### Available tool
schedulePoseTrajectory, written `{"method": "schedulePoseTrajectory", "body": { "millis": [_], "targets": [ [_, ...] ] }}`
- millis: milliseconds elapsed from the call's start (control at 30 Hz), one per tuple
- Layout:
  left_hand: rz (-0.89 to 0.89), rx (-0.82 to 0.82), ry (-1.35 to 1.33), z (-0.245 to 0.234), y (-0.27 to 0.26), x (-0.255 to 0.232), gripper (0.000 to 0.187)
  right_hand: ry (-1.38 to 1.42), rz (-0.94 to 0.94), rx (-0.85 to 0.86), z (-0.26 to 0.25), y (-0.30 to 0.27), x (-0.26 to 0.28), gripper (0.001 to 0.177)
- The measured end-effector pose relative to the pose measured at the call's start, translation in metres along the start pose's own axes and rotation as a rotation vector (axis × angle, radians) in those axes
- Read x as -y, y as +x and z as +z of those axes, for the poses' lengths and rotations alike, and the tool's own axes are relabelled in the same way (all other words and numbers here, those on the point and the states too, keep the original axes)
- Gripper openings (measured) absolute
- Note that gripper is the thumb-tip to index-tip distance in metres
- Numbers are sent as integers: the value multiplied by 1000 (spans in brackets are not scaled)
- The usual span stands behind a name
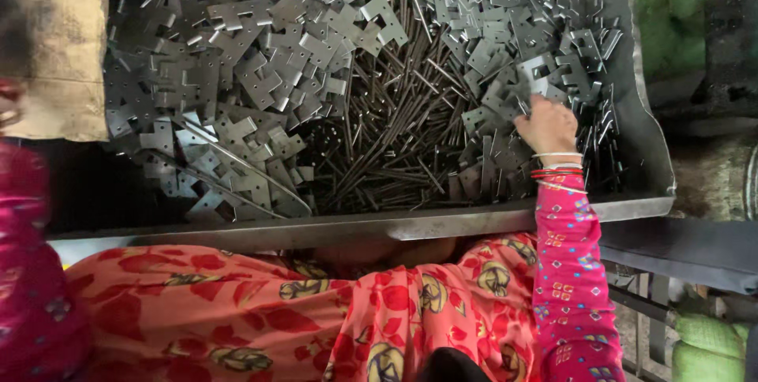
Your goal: The person sits on the floor and repeatedly picks up small metal brackets and pins from a large metal tray. They insert the pins into the brackets by hand and place the assembled units back into the tray. The process is continuous and repetitive throughout the clip.
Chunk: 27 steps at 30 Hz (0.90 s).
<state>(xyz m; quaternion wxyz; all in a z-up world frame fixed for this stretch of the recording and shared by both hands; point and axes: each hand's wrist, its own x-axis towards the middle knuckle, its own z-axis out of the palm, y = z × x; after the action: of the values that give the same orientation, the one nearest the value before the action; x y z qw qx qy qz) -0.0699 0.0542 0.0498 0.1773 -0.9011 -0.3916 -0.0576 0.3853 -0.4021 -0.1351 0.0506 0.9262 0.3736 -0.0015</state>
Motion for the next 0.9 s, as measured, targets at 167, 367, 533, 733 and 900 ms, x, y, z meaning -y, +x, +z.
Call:
{"method": "schedulePoseTrajectory", "body": {
  "millis": [167, 367, 533, 733, 900],
  "targets": [
    [122, 275, -95, 36, -3, -36, 49, 98, -121, -57, -42, -24, 46, 29],
    [296, 390, -229, 94, -41, -103, 44, 1111, -256, -57, -69, -55, 102, 26],
    [347, 282, -209, 104, -35, -99, 31, 2278, -37, -32, -101, -57, 117, 22],
    [229, -174, -797, 35, -11, -66, 17, 2042, 117, 91, -76, -11, 130, 38],
    [268, 48, -1890, 0, -19, -70, 18, 444, -248, -245, -18, 45, 173, 35]
  ]
}}
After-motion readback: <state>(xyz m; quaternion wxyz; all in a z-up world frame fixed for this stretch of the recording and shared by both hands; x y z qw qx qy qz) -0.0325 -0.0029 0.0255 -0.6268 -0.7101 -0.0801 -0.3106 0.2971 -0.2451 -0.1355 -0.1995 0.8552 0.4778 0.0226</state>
